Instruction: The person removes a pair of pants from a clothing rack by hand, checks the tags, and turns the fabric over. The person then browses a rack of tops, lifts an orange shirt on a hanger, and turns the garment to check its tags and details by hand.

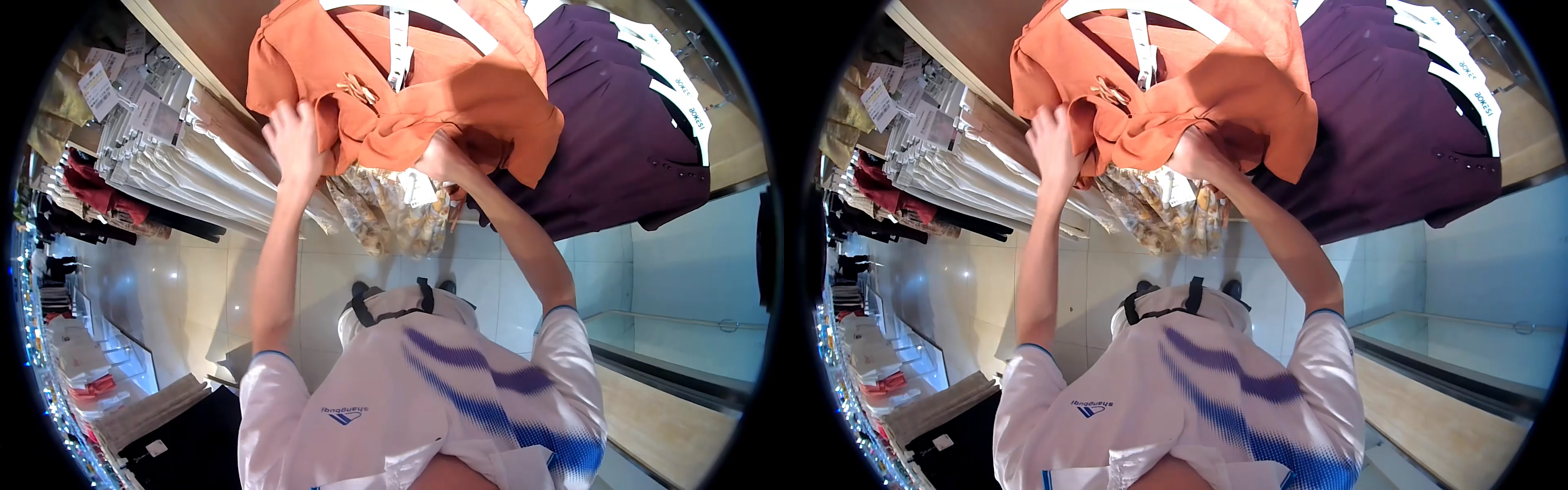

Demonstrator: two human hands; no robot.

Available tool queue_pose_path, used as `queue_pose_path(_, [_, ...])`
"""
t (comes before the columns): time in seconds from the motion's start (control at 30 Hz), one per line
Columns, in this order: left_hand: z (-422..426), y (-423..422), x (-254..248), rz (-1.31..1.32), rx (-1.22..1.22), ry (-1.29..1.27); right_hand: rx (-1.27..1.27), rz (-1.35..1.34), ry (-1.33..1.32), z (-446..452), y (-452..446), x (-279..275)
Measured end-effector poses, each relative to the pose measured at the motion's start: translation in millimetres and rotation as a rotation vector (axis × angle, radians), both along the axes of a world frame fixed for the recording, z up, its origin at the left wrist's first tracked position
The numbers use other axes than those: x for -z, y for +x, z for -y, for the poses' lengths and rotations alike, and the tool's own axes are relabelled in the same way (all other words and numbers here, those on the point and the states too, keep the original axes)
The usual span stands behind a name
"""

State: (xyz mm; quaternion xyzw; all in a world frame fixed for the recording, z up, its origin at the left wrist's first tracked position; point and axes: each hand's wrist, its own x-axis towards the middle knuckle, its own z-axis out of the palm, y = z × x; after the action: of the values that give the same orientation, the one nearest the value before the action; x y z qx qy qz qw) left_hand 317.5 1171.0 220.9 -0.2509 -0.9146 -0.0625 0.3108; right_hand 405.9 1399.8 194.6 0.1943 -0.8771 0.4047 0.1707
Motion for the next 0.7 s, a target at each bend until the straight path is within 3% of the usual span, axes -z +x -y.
queue_pose_path(0.07, [6.9,32.8,-14.1,0.105,-0.066,0.134,-0.013,0.015,-0.057,3.4,6.2,-14.6])
queue_pose_path(0.13, [11.8,52.6,1.9,0.078,-0.01,0.39,0.019,-0.04,-0.036,-2.3,-2.7,7.0])
queue_pose_path(0.23, [2.9,101.6,37.2,0.456,0.206,0.726,0.091,-0.102,0.051,-9.1,-10.1,34.2])
queue_pose_path(0.33, [-35.9,126.3,55.8,0.597,0.434,0.654,0.067,-0.104,0.13,-15.7,-17.7,48.7])
queue_pose_path(0.6, [-49.2,101.5,69.6,0.744,0.398,0.688,-0.002,-0.189,0.094,-12.0,-16.4,44.2])
queue_pose_path(0.7, [-47.5,99.4,72.3,0.675,0.457,0.722,-0.015,-0.226,0.084,-11.8,-15.9,43.7])
